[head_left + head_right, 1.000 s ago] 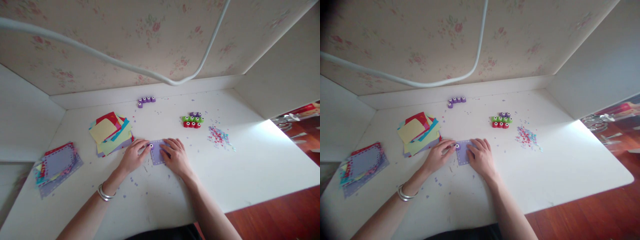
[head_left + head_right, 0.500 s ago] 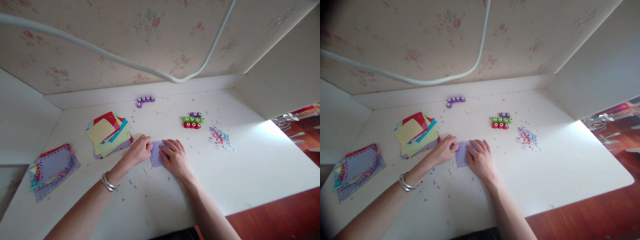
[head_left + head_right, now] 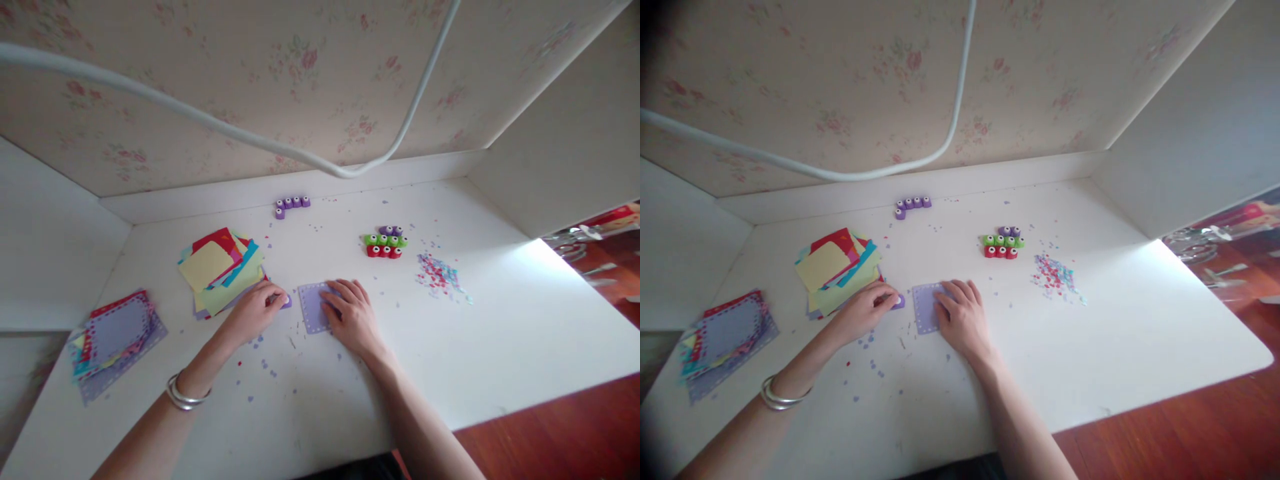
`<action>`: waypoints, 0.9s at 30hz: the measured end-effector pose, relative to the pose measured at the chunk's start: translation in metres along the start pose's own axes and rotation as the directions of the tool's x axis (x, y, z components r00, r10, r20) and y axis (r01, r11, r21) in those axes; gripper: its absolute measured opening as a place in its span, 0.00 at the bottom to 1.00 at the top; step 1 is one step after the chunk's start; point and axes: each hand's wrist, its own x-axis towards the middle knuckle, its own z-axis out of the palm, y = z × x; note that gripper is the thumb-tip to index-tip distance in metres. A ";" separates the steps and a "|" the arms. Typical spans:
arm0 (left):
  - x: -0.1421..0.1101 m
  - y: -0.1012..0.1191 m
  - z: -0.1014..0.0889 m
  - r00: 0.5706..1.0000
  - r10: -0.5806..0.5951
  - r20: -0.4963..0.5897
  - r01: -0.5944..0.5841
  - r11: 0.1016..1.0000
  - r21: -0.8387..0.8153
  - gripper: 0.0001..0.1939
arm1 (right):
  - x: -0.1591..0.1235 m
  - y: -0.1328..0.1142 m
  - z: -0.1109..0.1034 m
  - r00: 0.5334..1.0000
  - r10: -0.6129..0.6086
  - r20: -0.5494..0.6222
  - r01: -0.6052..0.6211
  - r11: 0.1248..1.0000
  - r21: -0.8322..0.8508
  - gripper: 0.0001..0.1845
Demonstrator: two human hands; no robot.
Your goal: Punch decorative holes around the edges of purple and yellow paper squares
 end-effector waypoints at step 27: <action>0.208 0.088 0.042 0.922 0.383 0.052 -0.386 0.906 0.175 0.15 | 0.009 -0.002 -0.003 0.997 0.055 -0.056 -0.051 0.997 0.057 0.10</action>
